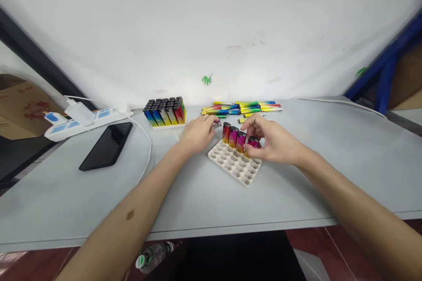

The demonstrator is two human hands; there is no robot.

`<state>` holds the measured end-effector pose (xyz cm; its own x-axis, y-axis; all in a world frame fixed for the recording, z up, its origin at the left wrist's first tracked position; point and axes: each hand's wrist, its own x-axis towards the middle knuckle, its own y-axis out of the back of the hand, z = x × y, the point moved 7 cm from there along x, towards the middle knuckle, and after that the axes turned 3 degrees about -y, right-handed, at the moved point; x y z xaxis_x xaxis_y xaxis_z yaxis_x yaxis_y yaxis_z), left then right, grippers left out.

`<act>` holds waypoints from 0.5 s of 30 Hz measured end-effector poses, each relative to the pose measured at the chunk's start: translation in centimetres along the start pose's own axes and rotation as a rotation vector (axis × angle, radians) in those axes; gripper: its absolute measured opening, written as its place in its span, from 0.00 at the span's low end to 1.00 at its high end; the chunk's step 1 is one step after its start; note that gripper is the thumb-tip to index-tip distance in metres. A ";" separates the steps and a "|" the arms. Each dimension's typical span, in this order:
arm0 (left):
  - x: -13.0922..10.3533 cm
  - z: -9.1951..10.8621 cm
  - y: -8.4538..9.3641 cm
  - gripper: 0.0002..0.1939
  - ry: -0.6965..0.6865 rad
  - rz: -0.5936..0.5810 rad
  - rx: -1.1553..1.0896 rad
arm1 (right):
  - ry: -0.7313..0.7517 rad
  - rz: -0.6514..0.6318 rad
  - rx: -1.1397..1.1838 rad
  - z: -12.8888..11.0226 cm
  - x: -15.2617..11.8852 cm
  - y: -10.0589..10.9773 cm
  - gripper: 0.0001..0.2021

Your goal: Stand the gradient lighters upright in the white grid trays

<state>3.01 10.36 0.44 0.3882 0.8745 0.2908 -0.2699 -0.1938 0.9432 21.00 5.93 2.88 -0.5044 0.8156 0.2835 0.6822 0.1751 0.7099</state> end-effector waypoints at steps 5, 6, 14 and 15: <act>0.0 0.0 0.0 0.19 0.000 -0.006 -0.013 | 0.013 0.050 -0.044 -0.4 0.1 -0.4 0.10; 0.0 0.0 0.0 0.19 -0.002 -0.006 -0.016 | -0.009 0.068 -0.044 -0.4 0.2 -0.5 0.10; 0.0 0.0 0.1 0.18 -0.010 0.005 -0.020 | -0.133 0.144 -0.061 0.3 0.4 -0.7 0.10; -0.1 0.0 0.1 0.18 -0.010 0.005 -0.023 | -0.136 0.150 -0.069 0.3 0.4 -0.7 0.10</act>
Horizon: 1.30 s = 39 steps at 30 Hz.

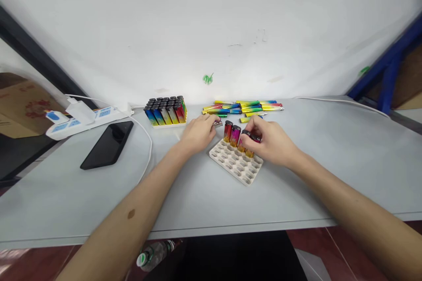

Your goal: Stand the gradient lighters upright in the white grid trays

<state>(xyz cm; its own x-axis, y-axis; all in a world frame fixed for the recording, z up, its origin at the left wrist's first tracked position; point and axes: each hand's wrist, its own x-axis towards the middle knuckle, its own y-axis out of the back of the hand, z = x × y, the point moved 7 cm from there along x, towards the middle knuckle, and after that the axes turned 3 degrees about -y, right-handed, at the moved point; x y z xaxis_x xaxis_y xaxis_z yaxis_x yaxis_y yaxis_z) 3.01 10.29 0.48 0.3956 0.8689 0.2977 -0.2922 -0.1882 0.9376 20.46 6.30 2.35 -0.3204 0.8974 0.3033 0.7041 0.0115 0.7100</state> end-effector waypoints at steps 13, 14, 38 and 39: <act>0.4 0.0 0.2 0.15 -0.017 0.140 -0.486 | -0.119 0.116 0.445 3.3 1.1 1.0 0.21; 0.5 0.2 0.2 0.16 -0.013 0.140 -0.528 | -0.147 0.110 0.441 4.0 1.4 0.7 0.18; -0.5 2.7 2.7 0.20 -0.128 0.087 -0.948 | -0.471 0.220 0.935 8.0 2.5 1.4 0.21; -0.6 3.5 2.8 0.20 -0.167 0.064 -0.866 | -0.485 0.177 0.934 8.0 2.5 1.2 0.22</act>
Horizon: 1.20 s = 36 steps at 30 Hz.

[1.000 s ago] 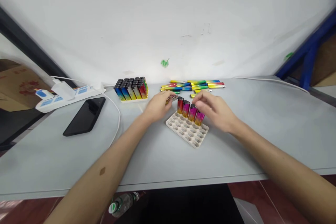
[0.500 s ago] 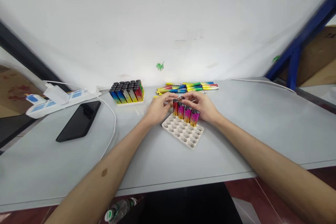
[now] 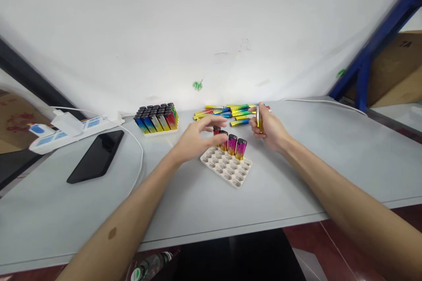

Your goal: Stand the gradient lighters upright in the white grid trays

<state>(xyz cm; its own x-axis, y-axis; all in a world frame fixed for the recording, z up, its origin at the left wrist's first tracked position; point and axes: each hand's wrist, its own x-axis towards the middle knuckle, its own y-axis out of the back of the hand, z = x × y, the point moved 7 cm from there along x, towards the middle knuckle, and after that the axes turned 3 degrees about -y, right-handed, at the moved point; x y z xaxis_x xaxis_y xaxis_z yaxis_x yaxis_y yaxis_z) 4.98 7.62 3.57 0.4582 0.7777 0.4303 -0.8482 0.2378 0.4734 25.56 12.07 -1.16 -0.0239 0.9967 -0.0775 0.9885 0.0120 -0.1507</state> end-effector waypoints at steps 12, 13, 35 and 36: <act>-0.2 0.8 -0.3 0.12 -0.127 -0.007 0.480 | -0.087 -0.044 -0.040 0.2 -0.4 -0.4 0.21; -0.2 0.7 -0.3 0.12 -0.110 -0.007 0.469 | -0.083 -0.046 -0.044 0.2 -0.5 -0.5 0.20; -1.2 -2.5 -1.9 0.15 0.213 -0.197 0.191 | -0.039 -0.088 -0.057 0.2 -0.8 -1.0 0.22; -1.2 -2.6 -1.9 0.15 0.221 -0.196 0.191 | -0.037 -0.087 -0.060 0.2 -0.8 -1.0 0.22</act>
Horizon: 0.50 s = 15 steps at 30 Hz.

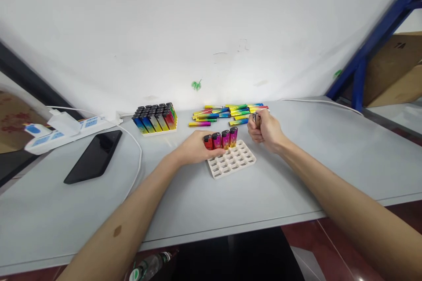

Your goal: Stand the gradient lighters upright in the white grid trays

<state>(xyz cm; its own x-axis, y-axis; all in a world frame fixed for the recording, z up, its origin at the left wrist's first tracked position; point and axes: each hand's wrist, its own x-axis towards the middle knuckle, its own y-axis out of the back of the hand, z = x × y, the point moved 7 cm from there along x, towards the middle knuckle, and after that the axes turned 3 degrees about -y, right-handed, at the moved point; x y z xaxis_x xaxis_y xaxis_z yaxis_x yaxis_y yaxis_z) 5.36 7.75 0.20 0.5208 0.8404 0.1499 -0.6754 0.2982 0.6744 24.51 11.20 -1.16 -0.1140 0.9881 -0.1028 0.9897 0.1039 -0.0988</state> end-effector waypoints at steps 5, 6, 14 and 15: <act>0.1 -0.4 0.1 0.17 0.039 0.007 0.028 | -0.035 0.000 -0.057 0.8 0.1 -0.3 0.25; 0.1 -0.5 0.2 0.18 0.045 0.009 0.030 | -0.012 -0.015 -0.063 0.7 0.1 -0.4 0.26; 0.2 -1.1 0.9 0.15 0.036 0.043 0.045 | 0.259 -0.079 -0.296 -1.4 -0.7 -0.9 0.19; 0.2 -1.2 1.0 0.16 0.038 0.046 0.045 | 0.267 -0.090 -0.312 -1.6 -0.9 -0.9 0.19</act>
<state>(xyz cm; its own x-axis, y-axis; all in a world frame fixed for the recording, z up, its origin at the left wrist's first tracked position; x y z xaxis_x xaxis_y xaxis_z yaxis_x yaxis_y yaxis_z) 4.15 8.81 0.06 0.4693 0.8695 0.1543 -0.6733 0.2393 0.6995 23.82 10.42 0.60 -0.2156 0.9638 0.1566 0.9603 0.1802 0.2128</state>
